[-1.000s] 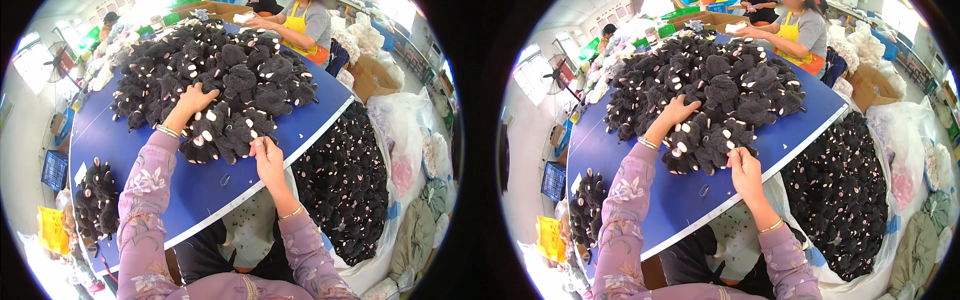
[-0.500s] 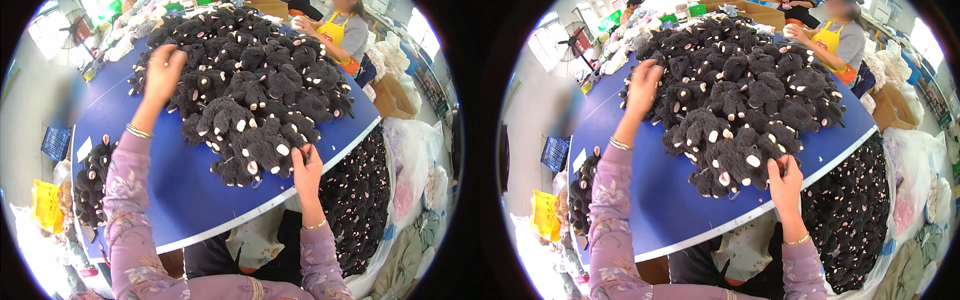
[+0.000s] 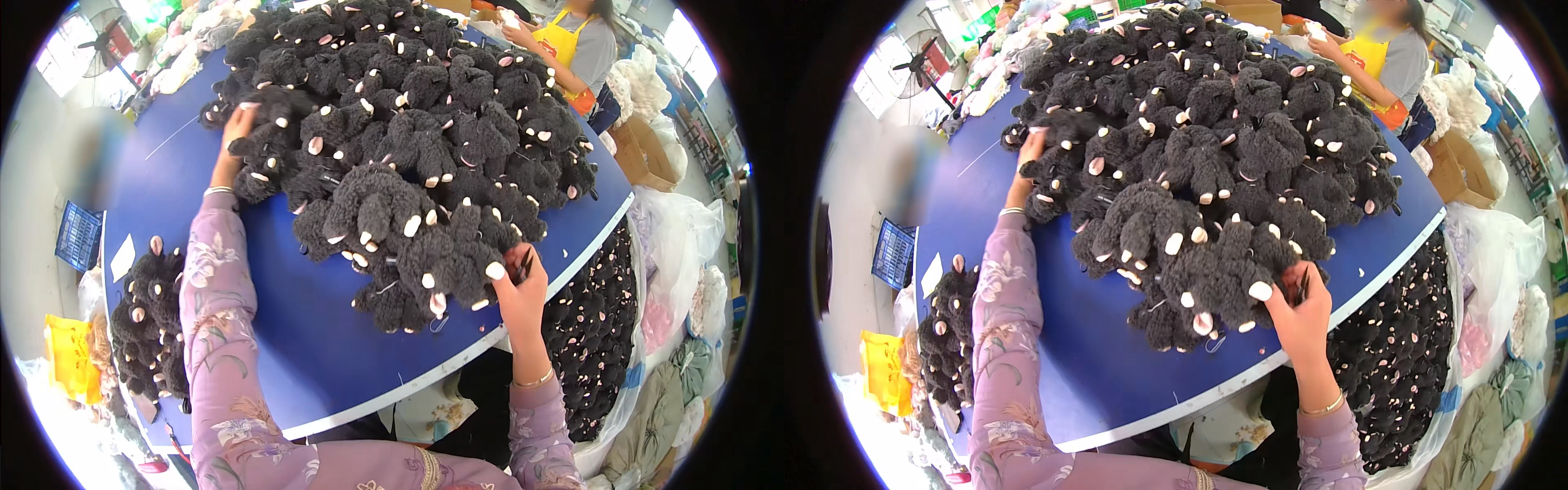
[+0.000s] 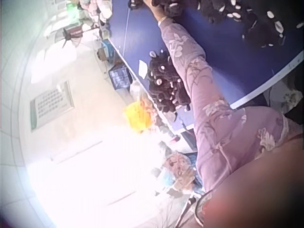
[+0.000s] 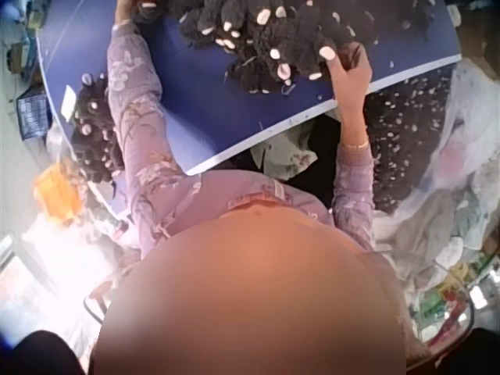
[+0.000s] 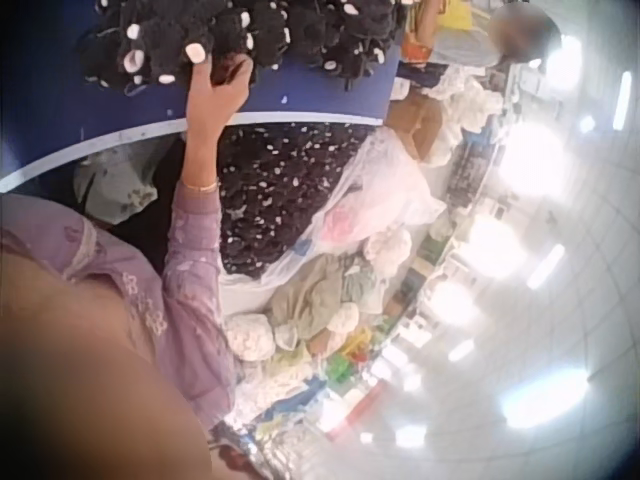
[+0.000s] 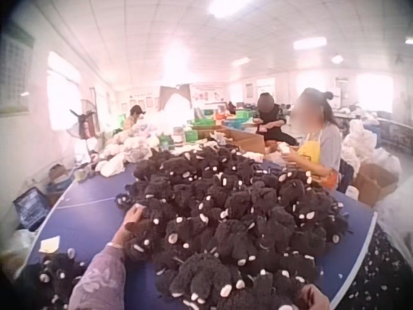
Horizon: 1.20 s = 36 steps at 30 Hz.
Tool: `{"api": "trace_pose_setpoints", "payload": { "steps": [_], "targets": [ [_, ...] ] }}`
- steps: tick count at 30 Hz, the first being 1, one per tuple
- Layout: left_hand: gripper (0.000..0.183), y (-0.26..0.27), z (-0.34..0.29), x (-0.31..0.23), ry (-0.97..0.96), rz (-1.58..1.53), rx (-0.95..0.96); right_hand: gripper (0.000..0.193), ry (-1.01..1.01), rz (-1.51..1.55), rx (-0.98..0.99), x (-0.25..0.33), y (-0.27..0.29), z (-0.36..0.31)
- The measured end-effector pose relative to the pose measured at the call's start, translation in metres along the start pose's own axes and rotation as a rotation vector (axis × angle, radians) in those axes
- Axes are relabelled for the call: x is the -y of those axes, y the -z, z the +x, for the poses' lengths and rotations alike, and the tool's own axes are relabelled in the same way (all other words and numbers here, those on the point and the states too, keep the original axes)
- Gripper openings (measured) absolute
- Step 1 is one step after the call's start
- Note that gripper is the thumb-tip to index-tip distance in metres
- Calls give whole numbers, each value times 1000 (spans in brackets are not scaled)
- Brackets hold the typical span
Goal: The person sits at a blue table and repeatedly picks up small black stuffed animals, trims loose threads with scissors, and places them back on the table. The person handles the items one at a time, turning them over to access different sides.
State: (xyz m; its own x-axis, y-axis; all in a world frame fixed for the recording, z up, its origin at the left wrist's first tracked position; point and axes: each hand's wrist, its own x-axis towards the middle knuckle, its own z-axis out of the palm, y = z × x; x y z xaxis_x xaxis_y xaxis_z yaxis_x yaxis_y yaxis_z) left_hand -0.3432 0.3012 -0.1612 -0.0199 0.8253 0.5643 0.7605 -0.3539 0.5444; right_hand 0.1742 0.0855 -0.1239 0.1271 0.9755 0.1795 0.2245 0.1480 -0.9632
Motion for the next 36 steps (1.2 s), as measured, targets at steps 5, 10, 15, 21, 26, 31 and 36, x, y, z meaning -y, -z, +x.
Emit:
{"api": "trace_pose_setpoints", "payload": {
  "steps": [5, 10, 15, 21, 26, 31, 36],
  "targets": [
    [45, -41, -25, -96, 196, -334, -25, 21, -28, -85, -33, -6, -2, 6],
    [67, -57, -49, -130, 239, -233, -81, 26, 195, 194, -13, -33, -1, 15],
    [64, -12, -72, -177, 367, -151, -252, 33, 114, -56, -185, -36, -7, 19],
    [51, 10, -157, -334, -170, -96, -307, 36, 132, -58, -108, -32, -4, 17],
    [50, -37, -237, -444, -497, 135, 430, 25, 93, 103, -69, -17, 2, 11],
    [41, -69, -207, -419, -351, 239, 214, 31, -62, 712, -8, -14, 28, 6],
    [35, -59, -212, -413, -372, 48, -37, 32, 51, 595, -82, -20, 24, -4]
  ]
}}
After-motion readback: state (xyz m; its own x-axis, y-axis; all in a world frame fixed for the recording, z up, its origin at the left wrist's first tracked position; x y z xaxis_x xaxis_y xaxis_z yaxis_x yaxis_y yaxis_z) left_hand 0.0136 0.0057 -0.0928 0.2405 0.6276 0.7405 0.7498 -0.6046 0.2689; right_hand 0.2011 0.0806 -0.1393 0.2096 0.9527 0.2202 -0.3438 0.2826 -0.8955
